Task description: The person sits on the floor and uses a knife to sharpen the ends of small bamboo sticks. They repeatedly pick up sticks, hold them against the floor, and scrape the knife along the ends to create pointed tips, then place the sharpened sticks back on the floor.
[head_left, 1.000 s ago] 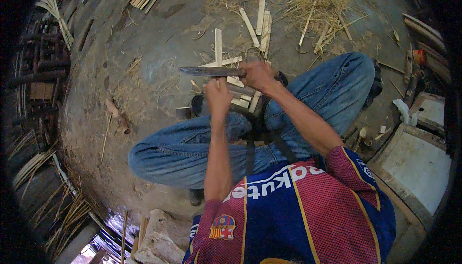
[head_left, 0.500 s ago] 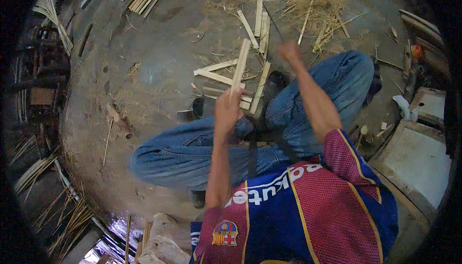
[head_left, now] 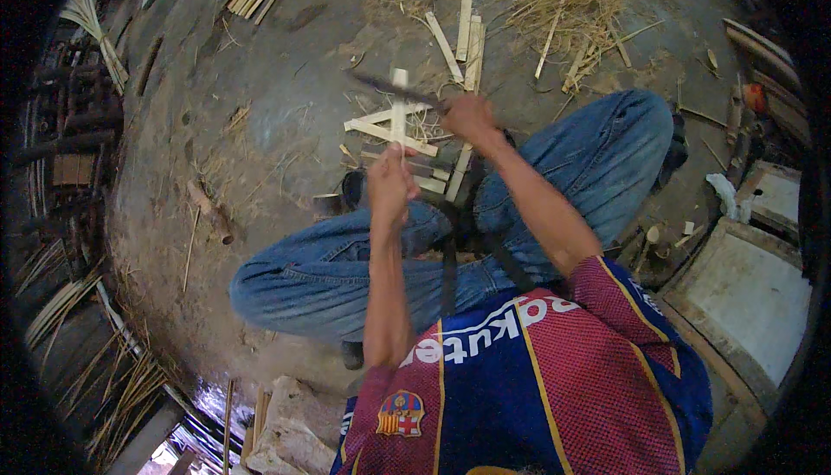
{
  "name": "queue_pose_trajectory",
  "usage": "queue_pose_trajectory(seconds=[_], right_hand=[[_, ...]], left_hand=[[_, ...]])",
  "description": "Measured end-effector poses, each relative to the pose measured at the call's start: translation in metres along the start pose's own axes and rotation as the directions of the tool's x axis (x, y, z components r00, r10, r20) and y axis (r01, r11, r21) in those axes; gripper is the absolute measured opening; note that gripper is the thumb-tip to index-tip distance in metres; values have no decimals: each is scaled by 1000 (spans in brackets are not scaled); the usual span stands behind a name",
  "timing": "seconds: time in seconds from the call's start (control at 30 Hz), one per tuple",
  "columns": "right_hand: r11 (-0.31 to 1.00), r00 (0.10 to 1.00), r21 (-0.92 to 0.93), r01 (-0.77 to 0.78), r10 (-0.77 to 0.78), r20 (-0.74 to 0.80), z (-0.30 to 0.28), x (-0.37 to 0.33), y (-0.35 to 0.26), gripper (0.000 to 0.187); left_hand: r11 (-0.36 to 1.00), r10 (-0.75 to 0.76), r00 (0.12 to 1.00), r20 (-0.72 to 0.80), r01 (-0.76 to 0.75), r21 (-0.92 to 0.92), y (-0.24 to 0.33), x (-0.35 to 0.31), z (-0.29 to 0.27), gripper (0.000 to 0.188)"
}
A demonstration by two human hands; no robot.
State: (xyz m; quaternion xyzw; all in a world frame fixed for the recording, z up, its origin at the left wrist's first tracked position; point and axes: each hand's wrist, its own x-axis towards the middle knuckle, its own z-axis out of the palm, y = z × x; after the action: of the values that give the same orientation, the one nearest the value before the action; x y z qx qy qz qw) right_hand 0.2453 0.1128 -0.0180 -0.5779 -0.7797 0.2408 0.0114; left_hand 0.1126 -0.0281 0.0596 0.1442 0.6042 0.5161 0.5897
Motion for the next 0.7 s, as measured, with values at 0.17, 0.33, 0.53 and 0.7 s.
queue_pose_trajectory(seconds=[0.17,0.33,0.53,0.7], right_hand=[[994,994,15,-104,104,-22,19,48,86,32],[873,953,391,-292,302,38,3,46,98,34],[396,954,868,-298,117,275,-21,19,6,36],[711,985,684,-160,160,63,-6,20,24,32]], left_hand=[[985,16,1000,26,-20,174,-8,-2,20,38],[825,265,964,17,-236,513,-11,-26,2,38],[649,538,843,-9,-407,643,-1,-7,11,29],[940,196,980,24,-195,279,7,-2,7,22]])
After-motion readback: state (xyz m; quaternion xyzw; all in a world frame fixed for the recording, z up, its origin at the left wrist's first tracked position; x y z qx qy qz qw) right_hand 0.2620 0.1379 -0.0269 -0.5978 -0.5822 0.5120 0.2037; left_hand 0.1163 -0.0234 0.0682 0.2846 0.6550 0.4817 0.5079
